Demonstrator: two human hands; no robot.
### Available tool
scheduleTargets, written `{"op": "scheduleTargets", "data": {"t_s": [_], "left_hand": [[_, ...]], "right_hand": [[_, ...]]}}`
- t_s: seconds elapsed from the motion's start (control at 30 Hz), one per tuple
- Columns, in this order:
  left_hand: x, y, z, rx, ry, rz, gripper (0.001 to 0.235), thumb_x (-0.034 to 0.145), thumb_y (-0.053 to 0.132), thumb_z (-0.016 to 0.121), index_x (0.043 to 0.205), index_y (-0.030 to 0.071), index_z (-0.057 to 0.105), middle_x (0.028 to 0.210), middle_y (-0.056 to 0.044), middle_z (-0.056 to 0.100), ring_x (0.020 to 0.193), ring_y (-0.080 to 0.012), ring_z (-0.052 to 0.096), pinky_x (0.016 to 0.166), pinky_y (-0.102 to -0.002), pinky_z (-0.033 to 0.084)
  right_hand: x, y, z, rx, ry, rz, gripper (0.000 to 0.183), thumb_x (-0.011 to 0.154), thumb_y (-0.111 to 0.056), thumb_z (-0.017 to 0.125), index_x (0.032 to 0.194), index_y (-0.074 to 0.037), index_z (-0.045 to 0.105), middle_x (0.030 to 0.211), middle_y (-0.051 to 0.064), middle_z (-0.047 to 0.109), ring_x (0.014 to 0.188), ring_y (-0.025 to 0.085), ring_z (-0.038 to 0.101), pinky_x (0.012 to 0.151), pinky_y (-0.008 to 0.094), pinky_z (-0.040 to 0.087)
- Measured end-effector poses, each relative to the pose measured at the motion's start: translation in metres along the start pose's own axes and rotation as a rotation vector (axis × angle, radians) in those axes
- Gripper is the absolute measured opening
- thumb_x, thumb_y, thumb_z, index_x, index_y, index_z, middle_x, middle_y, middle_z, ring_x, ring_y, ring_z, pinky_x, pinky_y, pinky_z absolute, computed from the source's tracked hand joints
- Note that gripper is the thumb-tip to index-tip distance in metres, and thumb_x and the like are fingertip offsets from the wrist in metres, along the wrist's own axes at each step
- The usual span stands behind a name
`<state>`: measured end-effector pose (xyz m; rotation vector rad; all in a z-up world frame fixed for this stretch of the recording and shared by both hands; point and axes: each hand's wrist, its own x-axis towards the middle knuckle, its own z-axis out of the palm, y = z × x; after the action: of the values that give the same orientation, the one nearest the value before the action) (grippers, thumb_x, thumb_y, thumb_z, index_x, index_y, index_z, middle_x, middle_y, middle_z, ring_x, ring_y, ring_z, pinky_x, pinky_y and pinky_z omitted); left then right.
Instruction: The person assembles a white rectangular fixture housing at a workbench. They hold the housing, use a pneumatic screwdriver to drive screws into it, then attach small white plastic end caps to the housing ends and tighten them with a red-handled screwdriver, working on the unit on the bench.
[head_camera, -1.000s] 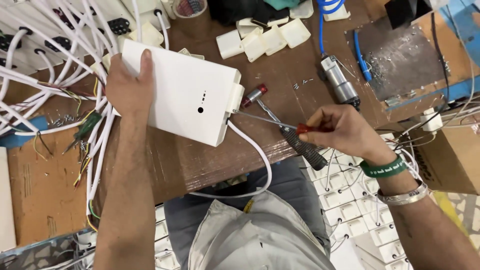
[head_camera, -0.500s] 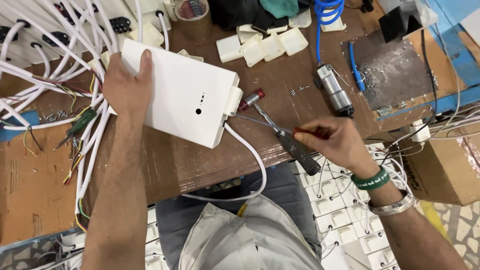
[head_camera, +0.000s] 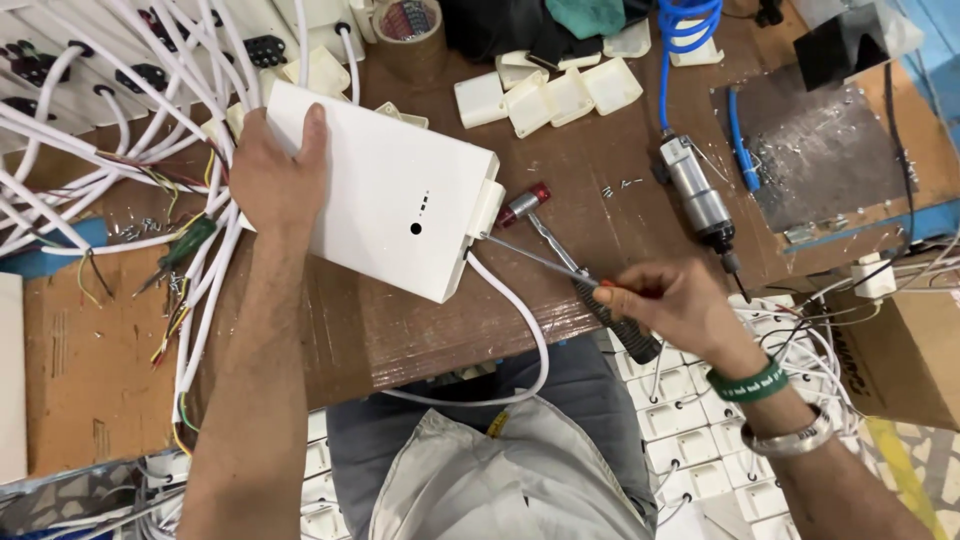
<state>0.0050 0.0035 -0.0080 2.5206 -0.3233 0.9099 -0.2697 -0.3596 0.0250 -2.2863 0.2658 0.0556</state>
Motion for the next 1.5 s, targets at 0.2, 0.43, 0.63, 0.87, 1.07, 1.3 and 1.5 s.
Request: {"op": "scheduleTargets", "data": {"t_s": [0.2,0.43,0.63,0.87,1.07,1.3,1.5], "left_hand": [[-0.001,0.001,0.0,-0.034,0.014,0.049,0.047,0.107,0.044,0.073,0.109,-0.002,0.065,0.082,-0.012,0.071,0.061,-0.0246,0.068,0.054,-0.036,0.057],[-0.001,-0.007,0.004,-0.041,-0.007,0.049,0.048,0.107,0.043,0.074,0.111,-0.004,0.066,0.075,-0.008,0.068,0.053,-0.0186,0.062,0.046,-0.03,0.054],[-0.002,-0.008,0.008,0.0,0.042,0.026,0.047,0.102,0.05,0.078,0.108,0.005,0.068,0.08,-0.016,0.072,0.068,-0.0361,0.07,0.061,-0.047,0.056],[-0.005,-0.011,0.009,0.045,0.062,0.0,0.051,0.1,0.058,0.082,0.11,0.009,0.071,0.078,-0.018,0.072,0.074,-0.0442,0.074,0.065,-0.052,0.059],[-0.003,-0.013,0.01,0.021,0.031,-0.014,0.051,0.102,0.059,0.079,0.111,0.01,0.07,0.079,-0.018,0.073,0.076,-0.0454,0.073,0.067,-0.055,0.058],[0.002,0.004,-0.012,-0.193,-0.112,0.098,0.03,0.113,0.023,0.075,0.113,-0.005,0.063,0.088,-0.014,0.073,0.066,-0.0234,0.071,0.055,-0.033,0.06],[0.002,0.001,-0.013,-0.092,-0.069,0.114,0.038,0.111,0.028,0.076,0.114,-0.008,0.065,0.087,-0.017,0.074,0.065,-0.0253,0.07,0.056,-0.035,0.057]], "right_hand": [[-0.002,-0.007,-0.015,0.209,-0.213,0.121,0.035,0.076,-0.011,0.088,0.102,-0.003,0.067,0.076,0.007,0.074,0.056,0.014,0.061,0.047,0.027,0.046],[0.0,0.0,-0.003,0.085,-0.041,-0.08,0.018,0.085,-0.021,0.076,0.082,-0.003,0.078,0.063,0.004,0.073,0.041,0.011,0.052,0.038,0.025,0.038],[0.005,-0.007,-0.015,0.338,-0.232,0.162,0.029,0.077,-0.02,0.081,0.096,0.003,0.076,0.07,0.017,0.074,0.049,0.02,0.054,0.048,0.033,0.043],[-0.017,-0.01,0.006,0.107,0.229,-0.192,0.028,0.074,-0.017,0.092,0.097,-0.006,0.081,0.078,0.015,0.077,0.07,0.029,0.074,0.06,0.032,0.055],[-0.014,-0.006,-0.001,-0.052,0.231,-0.335,0.028,0.077,-0.019,0.089,0.102,-0.009,0.082,0.082,0.016,0.078,0.075,0.037,0.075,0.06,0.038,0.057],[-0.004,0.031,-0.007,-0.208,0.231,-0.337,0.025,0.083,-0.019,0.084,0.101,-0.003,0.077,0.083,0.008,0.075,0.056,0.016,0.065,0.048,0.024,0.051],[0.008,0.024,0.005,0.057,0.187,-0.223,0.026,0.082,-0.013,0.083,0.102,0.002,0.076,0.087,0.009,0.077,0.058,0.015,0.064,0.053,0.026,0.05]]}}
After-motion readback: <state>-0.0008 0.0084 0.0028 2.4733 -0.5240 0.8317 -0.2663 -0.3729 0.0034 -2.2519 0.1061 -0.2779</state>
